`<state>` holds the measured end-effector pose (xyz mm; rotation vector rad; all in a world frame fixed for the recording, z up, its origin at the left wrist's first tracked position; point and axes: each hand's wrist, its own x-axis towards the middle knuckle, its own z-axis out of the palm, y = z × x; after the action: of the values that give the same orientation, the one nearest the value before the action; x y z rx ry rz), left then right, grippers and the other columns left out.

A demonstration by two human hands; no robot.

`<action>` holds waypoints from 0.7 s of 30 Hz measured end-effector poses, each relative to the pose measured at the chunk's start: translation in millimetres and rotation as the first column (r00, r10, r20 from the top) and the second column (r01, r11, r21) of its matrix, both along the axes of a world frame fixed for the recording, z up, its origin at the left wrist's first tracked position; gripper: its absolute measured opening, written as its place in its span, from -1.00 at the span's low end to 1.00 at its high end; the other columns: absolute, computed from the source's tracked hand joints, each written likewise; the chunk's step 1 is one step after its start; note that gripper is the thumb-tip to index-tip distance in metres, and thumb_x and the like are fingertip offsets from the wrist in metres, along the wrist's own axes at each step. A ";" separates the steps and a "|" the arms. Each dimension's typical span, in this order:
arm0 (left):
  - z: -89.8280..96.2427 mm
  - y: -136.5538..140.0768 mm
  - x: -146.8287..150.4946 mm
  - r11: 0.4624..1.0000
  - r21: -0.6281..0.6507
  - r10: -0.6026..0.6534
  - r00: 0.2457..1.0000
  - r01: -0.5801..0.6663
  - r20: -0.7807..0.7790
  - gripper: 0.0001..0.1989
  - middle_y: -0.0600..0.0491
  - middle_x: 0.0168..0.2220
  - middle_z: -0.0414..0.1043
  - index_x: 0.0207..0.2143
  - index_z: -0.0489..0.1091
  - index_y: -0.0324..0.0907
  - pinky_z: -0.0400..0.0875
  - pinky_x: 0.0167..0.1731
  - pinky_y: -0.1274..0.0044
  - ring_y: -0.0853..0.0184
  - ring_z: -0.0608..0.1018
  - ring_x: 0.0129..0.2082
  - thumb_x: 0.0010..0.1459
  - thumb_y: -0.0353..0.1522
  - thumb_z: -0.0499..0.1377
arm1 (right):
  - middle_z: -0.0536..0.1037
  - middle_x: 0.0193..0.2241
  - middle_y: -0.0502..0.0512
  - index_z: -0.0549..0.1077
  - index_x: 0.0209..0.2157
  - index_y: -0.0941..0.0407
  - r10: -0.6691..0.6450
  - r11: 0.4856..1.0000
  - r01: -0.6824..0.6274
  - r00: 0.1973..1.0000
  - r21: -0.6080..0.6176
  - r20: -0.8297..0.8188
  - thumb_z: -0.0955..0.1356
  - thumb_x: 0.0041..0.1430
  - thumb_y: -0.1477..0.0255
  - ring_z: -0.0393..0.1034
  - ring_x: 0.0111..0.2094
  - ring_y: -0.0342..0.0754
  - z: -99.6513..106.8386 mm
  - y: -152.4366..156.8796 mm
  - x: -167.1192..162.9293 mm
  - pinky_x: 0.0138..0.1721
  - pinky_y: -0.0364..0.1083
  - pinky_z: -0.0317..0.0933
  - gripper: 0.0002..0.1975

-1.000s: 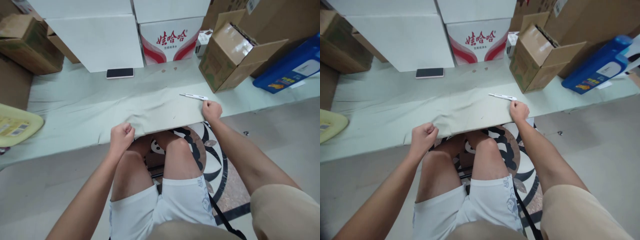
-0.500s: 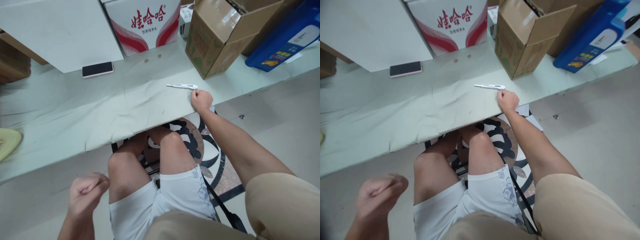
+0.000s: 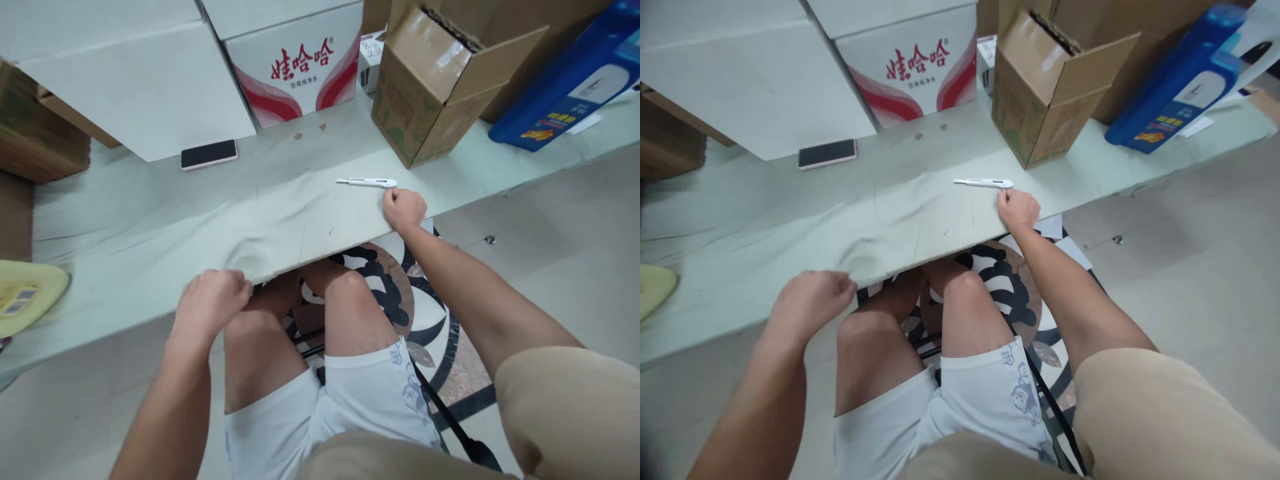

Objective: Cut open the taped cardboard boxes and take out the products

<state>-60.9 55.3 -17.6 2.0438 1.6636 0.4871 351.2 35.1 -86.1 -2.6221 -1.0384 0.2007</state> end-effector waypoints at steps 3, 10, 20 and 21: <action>-16.2 30.1 18.8 0.994 0.103 0.062 0.988 -0.048 -0.142 -0.63 0.11 -0.67 -0.08 -0.71 -0.01 -0.12 -0.02 -0.46 0.48 0.39 0.09 -0.60 0.07 -0.25 0.05 | 0.66 -0.23 0.32 0.68 -0.22 0.12 -0.004 1.000 0.004 1.000 -0.008 0.002 0.19 0.37 0.25 0.48 -0.26 0.10 -0.1 0.3 -0.6 -0.30 -0.05 0.08 -0.56; -50.1 54.9 30.1 1.000 -0.020 -0.030 0.749 0.022 -0.662 -0.57 -0.17 -0.25 0.62 -0.35 0.54 -0.14 0.24 -0.34 0.40 0.01 0.60 -0.20 0.27 -0.20 -0.09 | 0.68 -0.20 0.32 0.70 -0.19 0.11 -0.014 1.000 0.015 1.000 -0.027 0.024 0.18 0.37 0.25 0.51 -0.21 0.10 -6.6 3.7 1.7 -0.30 -0.07 0.06 -0.53; -42.7 53.5 32.7 0.994 -0.106 -0.097 0.752 0.036 -0.652 -0.47 -0.29 -0.04 0.63 -0.05 0.64 -0.19 0.44 -0.14 0.31 -0.10 0.64 0.01 0.32 -0.23 -0.10 | 0.67 -0.23 0.33 0.69 -0.23 0.14 0.002 0.999 -0.002 1.000 0.032 -0.004 0.21 0.35 0.27 0.50 -0.17 0.10 -5.8 0.4 -2.5 -0.24 -0.08 0.11 -0.55; -42.9 53.0 32.2 0.994 -0.100 -0.092 0.758 0.035 -0.646 -0.47 -0.29 -0.04 0.63 -0.04 0.64 -0.19 0.44 -0.13 0.31 -0.10 0.64 0.02 0.33 -0.23 -0.10 | 0.66 -0.26 0.31 0.69 -0.27 0.15 0.009 0.999 -0.008 1.000 0.051 -0.018 0.22 0.34 0.28 0.49 -0.18 0.10 -6.5 0.4 -2.3 -0.24 -0.08 0.12 -0.57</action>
<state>-28.6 108.3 -60.5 2.3506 1.9203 -0.3789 348.9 35.5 -92.5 -2.5658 -1.0352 0.1970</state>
